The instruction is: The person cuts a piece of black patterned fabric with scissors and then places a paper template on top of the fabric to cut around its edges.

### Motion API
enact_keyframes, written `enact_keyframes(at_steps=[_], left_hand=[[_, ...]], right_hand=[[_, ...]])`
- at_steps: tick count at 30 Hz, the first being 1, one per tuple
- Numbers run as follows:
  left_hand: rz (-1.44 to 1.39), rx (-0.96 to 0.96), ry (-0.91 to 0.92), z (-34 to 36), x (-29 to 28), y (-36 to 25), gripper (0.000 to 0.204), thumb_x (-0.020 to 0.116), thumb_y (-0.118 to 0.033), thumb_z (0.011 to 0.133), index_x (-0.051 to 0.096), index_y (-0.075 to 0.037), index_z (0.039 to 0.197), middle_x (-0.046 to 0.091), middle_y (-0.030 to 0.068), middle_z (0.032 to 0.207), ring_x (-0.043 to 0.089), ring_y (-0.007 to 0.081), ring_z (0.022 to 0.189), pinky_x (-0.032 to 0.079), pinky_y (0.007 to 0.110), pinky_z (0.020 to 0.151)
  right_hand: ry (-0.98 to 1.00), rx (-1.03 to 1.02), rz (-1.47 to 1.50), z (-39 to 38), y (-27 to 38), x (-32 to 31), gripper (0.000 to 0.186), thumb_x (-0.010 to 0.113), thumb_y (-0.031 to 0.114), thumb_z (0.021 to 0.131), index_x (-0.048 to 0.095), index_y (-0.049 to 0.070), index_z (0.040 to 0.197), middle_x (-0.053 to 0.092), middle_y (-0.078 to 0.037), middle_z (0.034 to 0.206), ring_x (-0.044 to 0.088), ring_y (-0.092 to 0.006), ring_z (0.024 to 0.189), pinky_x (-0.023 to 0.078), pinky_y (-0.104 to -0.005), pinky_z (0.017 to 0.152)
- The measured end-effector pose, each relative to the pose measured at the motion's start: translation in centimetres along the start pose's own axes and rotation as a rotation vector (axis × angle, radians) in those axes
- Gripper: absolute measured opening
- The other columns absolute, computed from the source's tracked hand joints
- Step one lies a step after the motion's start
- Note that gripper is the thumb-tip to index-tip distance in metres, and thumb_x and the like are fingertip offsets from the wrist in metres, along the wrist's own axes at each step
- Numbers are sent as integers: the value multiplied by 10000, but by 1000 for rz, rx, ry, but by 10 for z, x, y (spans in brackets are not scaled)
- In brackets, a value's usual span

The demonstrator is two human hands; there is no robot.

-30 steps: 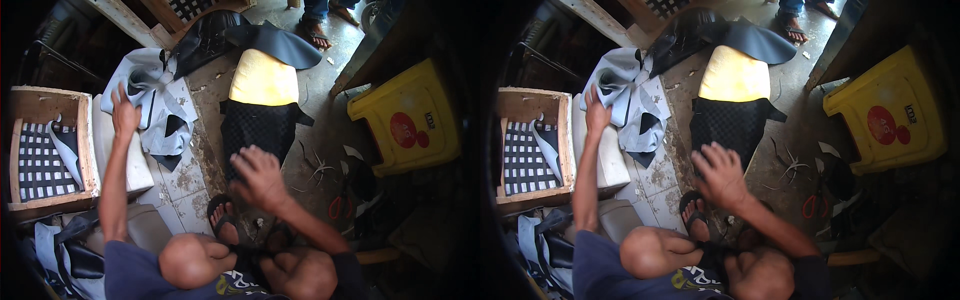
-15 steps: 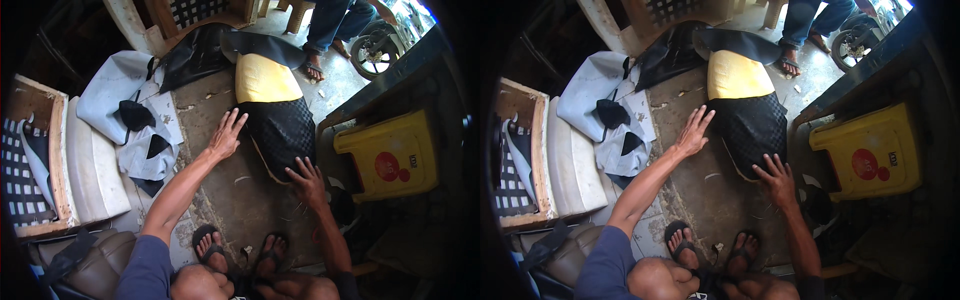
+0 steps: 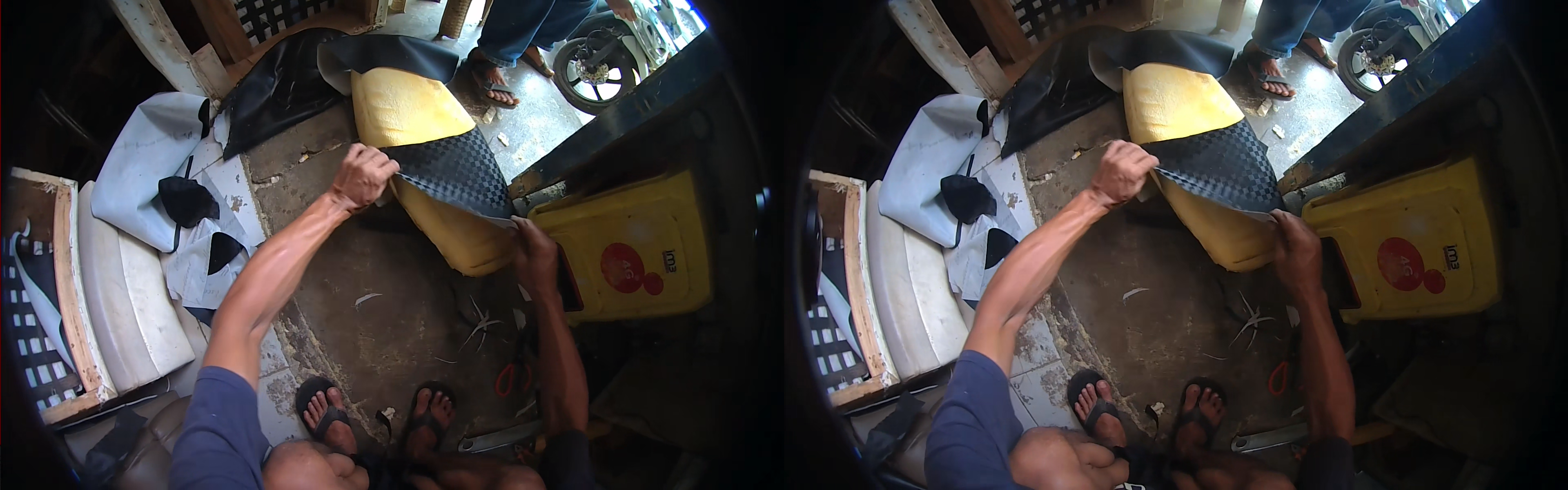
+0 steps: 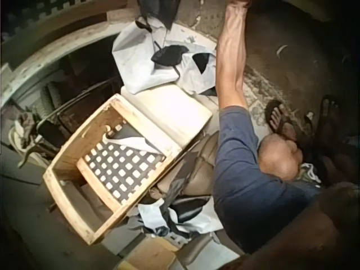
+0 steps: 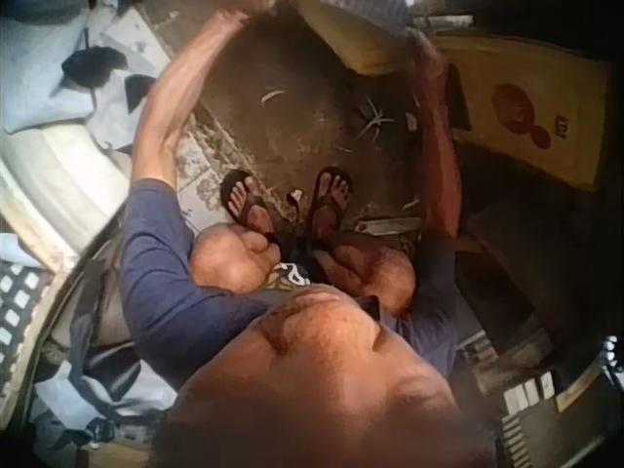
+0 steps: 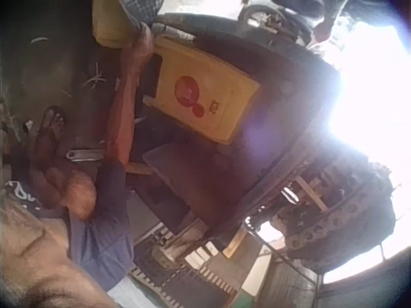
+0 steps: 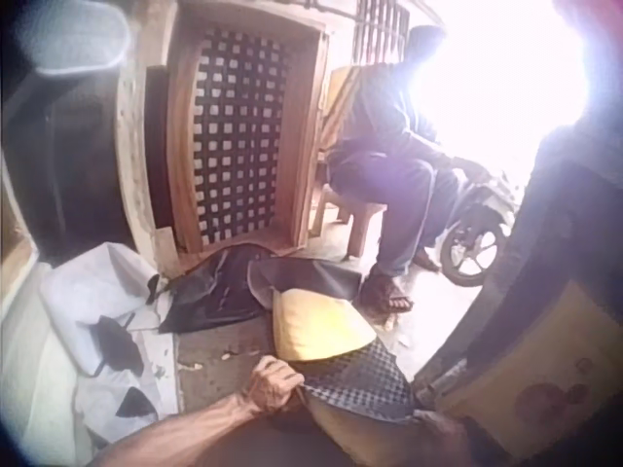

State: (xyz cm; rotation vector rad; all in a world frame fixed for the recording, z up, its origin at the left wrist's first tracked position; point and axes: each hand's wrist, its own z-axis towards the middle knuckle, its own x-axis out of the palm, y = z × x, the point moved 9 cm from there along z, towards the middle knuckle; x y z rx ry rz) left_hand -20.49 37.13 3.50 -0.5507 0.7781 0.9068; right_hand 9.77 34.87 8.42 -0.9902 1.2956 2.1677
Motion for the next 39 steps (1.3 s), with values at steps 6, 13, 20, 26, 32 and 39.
enact_keyframes(at_steps=[6,13,20,26,32,39], left_hand=[[-18,20,40,-48,-123,-41,187,678,-10,722,645,-75,894,639,56,878,607,282,914,472,424,876],[-24,-194,376,-237,-100,-82,121,658,-77,768,691,-79,885,680,46,1015,605,272,1050,456,424,943],[181,-762,292,-315,-117,-109,225,628,-24,759,724,-64,958,629,149,1281,558,371,1203,417,500,1033],[-112,-1691,165,-418,-105,-69,480,718,-294,835,629,2,1202,666,220,1186,637,361,1113,500,419,947],[-103,-1825,135,-436,-89,-41,555,770,-384,822,643,8,1193,729,159,1032,700,299,964,528,396,879],[-101,-1538,87,-380,-84,-46,454,771,-220,819,632,-30,1208,664,203,1102,648,347,1033,511,443,914]], right_hand=[[85,-378,57,-71,111,-27,316,697,-57,728,684,45,1027,698,-117,959,674,-320,911,523,-438,876],[612,-59,308,-251,131,98,318,676,81,840,652,50,1156,700,-142,984,683,-332,939,554,-436,821],[725,-110,455,-274,145,150,400,694,240,922,640,71,1280,703,-174,1167,669,-360,1068,548,-450,912],[383,-46,13,-176,60,167,387,713,134,847,627,57,1217,659,-181,1159,621,-385,1101,502,-501,953],[212,-74,-304,-135,34,149,437,672,145,862,602,99,1290,615,-147,1271,574,-356,1191,460,-526,993],[219,-27,-344,-148,1,151,459,675,209,880,607,166,1332,628,-128,1198,532,-356,1219,422,-574,986]])
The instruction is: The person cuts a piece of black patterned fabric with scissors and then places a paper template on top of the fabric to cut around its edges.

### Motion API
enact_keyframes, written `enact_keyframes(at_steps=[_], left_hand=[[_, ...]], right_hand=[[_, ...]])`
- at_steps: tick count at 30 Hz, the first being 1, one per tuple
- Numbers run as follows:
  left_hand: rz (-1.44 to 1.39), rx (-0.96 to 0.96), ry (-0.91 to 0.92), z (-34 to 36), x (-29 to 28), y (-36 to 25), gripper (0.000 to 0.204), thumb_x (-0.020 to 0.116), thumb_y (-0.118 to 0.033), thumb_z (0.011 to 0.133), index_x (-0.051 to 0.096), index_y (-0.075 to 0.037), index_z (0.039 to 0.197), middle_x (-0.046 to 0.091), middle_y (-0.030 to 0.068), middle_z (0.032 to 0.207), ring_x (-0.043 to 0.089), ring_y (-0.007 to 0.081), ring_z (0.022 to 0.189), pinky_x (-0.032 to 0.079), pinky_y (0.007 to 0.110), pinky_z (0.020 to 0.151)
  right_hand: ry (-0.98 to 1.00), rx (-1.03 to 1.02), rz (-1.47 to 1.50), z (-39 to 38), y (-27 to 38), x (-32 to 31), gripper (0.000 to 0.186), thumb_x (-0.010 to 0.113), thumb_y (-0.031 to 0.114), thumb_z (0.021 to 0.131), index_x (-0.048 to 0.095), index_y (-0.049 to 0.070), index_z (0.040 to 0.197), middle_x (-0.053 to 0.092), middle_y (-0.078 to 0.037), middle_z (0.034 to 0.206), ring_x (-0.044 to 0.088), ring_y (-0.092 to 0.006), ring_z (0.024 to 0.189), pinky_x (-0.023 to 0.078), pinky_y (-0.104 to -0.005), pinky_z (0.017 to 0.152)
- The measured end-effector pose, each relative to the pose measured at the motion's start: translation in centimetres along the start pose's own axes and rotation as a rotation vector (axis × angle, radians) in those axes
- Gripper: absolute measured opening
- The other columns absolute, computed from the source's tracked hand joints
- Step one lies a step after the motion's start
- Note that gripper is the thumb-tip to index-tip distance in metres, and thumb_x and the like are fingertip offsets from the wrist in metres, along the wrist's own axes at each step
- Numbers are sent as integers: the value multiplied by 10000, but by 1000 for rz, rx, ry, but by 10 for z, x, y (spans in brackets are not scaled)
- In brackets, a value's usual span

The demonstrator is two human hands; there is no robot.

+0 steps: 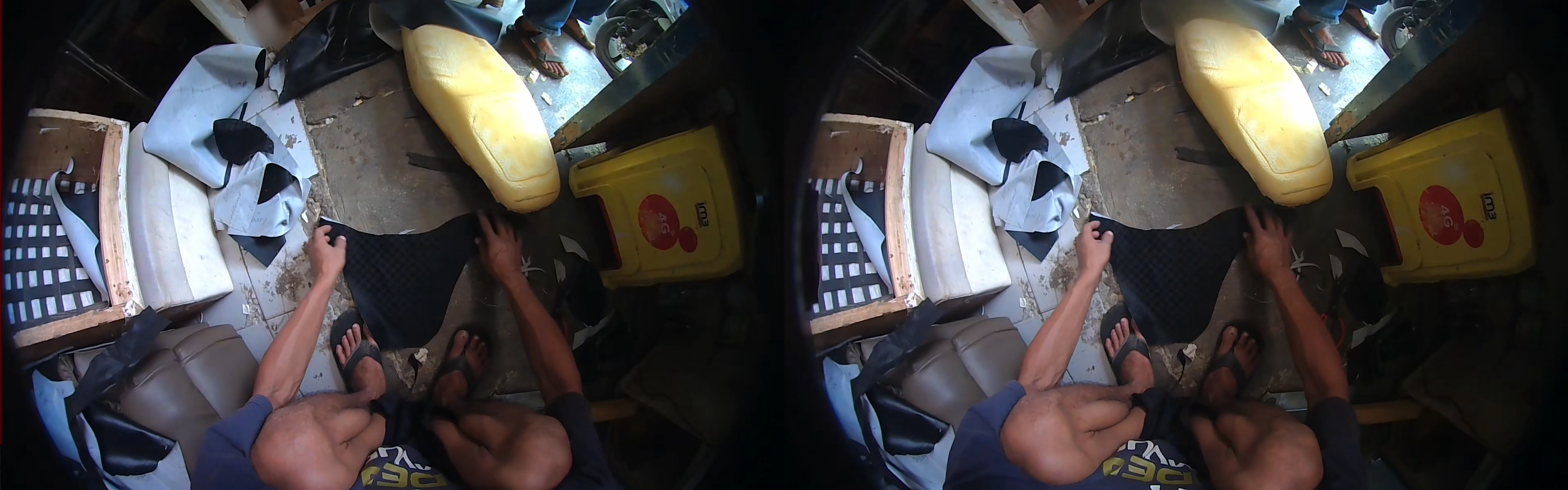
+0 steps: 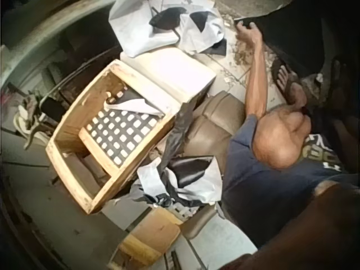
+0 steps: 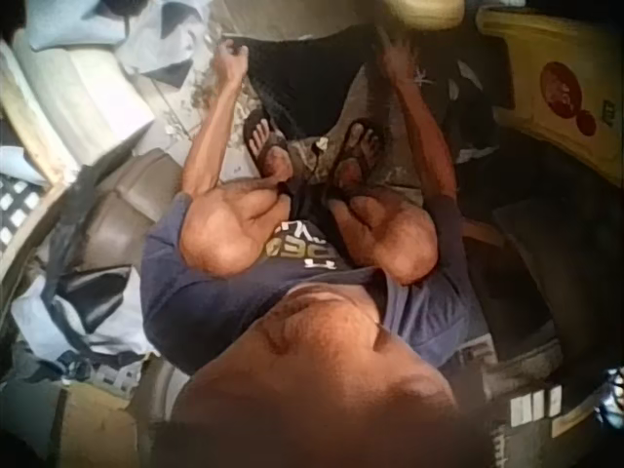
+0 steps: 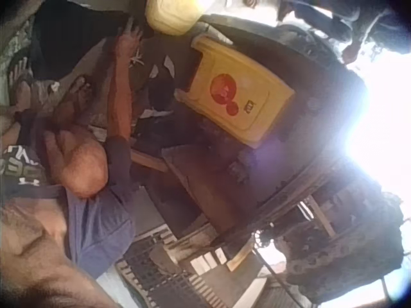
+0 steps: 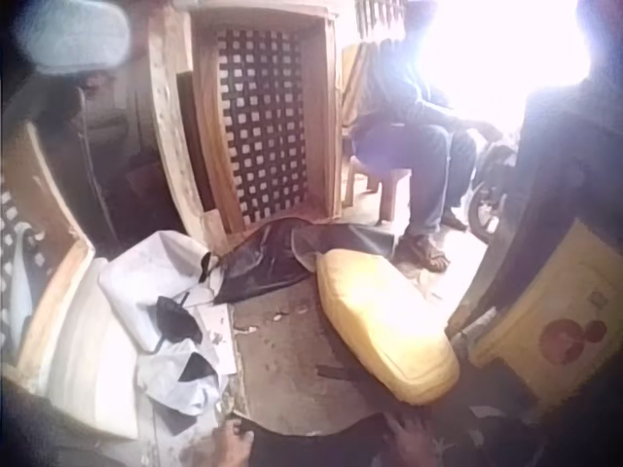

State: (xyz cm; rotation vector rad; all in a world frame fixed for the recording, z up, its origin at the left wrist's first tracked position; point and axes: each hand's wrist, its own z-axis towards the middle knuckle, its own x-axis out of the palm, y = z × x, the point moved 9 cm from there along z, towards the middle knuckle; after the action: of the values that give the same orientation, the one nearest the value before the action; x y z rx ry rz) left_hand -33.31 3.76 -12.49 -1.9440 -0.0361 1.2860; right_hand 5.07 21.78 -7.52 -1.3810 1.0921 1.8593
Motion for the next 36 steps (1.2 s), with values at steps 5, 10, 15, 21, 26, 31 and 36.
enact_keyframes(at_steps=[5,10,15,21,26,31,36], left_hand=[[73,592,196,-115,29,-100,464,694,-202,845,565,-49,1264,555,217,1209,555,403,1087,464,486,958],[261,800,681,-257,84,-93,701,746,-370,831,494,-94,1425,419,215,1486,319,435,1440,321,649,1092],[404,1169,643,-258,92,-71,448,673,-301,853,616,-132,1264,514,130,1430,417,326,1410,316,648,1069],[185,1186,628,-214,91,-97,221,636,-158,825,659,-133,1044,657,72,1159,554,253,1254,406,523,973],[167,1240,1204,-271,95,-148,223,648,-135,839,662,-99,1059,675,126,1009,662,355,1024,516,490,841],[-299,869,1361,-266,41,-188,222,626,-110,872,610,-33,1080,623,198,985,635,390,968,504,469,863],[-314,879,856,-130,-40,-257,304,724,-140,843,558,-60,1085,557,61,947,560,151,888,467,319,771]], right_hand=[[139,70,-61,2,-52,5,307,683,242,876,690,120,1157,647,-149,1093,533,-370,1203,413,-560,998],[154,279,-33,-41,-92,-52,279,719,266,827,700,54,1006,675,-185,1051,617,-408,1051,479,-505,918],[422,628,332,-127,-114,-106,420,742,236,781,648,-19,1101,701,-231,1086,687,-364,1009,520,-428,888],[382,583,521,-148,-97,-137,552,753,221,771,623,-11,1254,710,-197,1144,682,-297,1086,506,-391,941],[436,732,310,-192,-126,-210,591,746,189,770,608,-8,1310,694,-202,1191,662,-283,1121,488,-373,975],[47,689,798,-160,-63,-311,361,695,139,878,663,-31,1195,682,-62,1056,597,-134,953,470,-288,865],[-305,514,766,-70,-53,-328,240,683,156,958,693,-5,1136,671,-17,1017,577,-68,925,457,-247,831]])
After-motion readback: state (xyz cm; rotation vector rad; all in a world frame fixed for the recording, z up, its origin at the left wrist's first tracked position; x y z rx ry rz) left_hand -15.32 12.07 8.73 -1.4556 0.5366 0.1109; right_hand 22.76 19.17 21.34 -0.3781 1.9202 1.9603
